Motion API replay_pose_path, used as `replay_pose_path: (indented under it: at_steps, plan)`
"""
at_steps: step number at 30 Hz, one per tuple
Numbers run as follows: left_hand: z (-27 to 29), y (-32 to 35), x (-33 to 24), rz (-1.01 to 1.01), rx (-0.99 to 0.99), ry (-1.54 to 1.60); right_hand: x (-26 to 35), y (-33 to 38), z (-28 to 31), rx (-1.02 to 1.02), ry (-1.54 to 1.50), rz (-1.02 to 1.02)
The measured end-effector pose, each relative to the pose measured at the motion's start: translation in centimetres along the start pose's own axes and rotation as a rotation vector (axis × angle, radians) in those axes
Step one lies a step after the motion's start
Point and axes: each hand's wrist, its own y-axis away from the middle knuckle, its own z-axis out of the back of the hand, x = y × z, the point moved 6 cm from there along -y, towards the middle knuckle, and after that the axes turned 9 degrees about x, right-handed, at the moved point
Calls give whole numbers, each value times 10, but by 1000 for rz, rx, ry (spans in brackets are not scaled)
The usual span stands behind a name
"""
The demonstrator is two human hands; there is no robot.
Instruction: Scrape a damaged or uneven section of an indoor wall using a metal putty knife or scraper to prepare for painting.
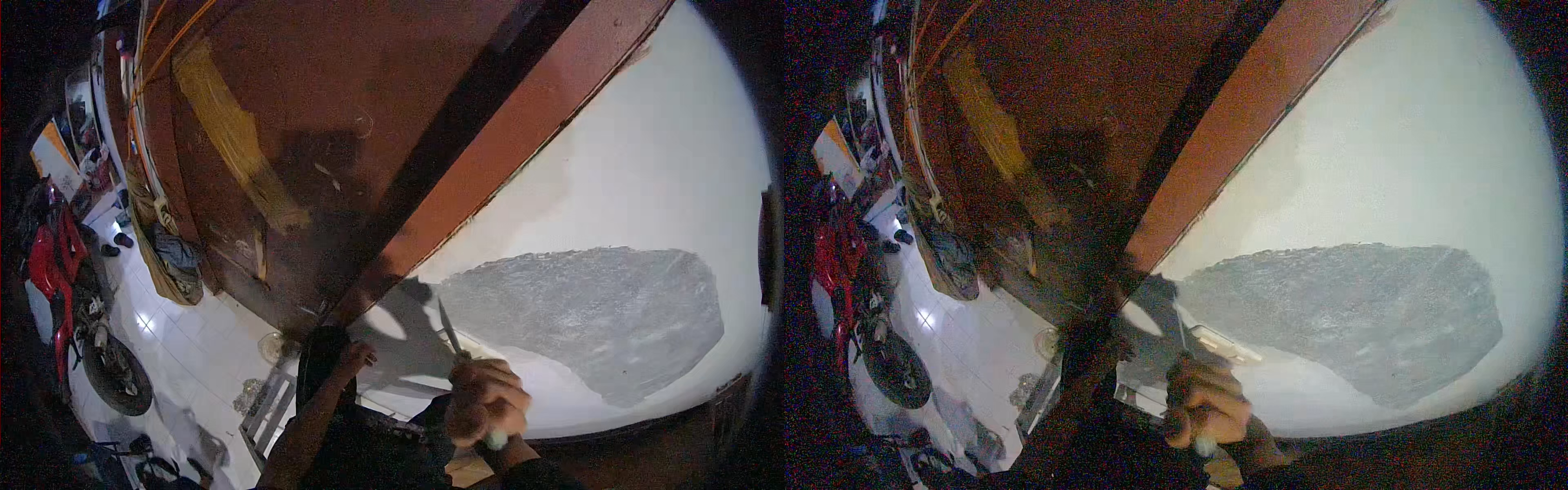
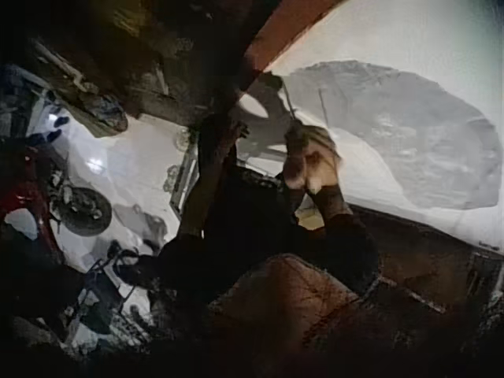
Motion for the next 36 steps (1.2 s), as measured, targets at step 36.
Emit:
replay_pose_path:
  at_steps: [36]
  plan:
    - [4, 3, 6, 49, -25, 112, 5, 33, -27, -332, -93, 389]
